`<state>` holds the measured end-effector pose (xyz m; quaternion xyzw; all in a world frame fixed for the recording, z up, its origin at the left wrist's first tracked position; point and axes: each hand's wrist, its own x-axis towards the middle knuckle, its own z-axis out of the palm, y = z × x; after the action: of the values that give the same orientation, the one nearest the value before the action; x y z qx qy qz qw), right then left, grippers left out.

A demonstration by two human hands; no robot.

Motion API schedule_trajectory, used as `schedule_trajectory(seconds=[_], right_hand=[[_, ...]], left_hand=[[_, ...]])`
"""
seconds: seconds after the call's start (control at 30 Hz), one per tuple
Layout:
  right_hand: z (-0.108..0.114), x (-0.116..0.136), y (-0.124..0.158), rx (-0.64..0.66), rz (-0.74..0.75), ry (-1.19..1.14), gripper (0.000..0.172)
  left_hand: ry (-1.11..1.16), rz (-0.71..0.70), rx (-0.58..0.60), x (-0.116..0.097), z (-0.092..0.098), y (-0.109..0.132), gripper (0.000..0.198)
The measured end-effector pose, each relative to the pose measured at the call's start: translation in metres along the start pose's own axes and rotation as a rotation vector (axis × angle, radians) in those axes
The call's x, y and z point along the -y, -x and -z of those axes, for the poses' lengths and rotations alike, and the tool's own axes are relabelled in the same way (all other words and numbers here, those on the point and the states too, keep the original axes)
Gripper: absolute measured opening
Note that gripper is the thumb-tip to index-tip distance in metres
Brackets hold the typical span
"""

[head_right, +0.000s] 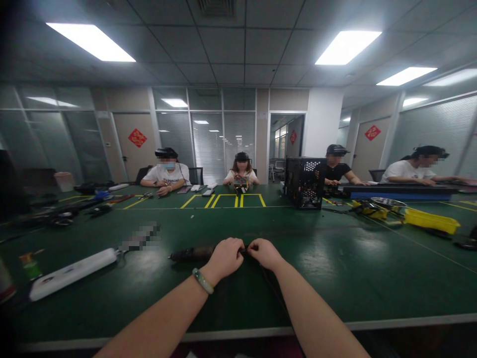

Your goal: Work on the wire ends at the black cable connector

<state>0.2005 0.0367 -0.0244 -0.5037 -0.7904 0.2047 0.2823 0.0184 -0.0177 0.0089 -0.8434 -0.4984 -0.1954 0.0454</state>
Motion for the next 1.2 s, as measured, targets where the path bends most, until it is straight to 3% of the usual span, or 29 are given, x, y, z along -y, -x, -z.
schedule_trajectory(seconds=[0.3, 0.67, 1.2], right_hand=[[0.0, 0.0, 0.002, 0.019, 0.011, -0.04, 0.02], [-0.002, -0.005, -0.002, 0.031, 0.005, -0.054, 0.017], [-0.001, 0.001, 0.0, 0.001, 0.009, -0.043, 0.017]], left_hand=[[0.077, -0.03, -0.081, 0.009, -0.011, -0.003, 0.014], [0.073, -0.043, -0.096, 0.014, -0.023, -0.009, 0.012], [0.017, 0.0, -0.104, 0.004, -0.012, -0.005, 0.011]])
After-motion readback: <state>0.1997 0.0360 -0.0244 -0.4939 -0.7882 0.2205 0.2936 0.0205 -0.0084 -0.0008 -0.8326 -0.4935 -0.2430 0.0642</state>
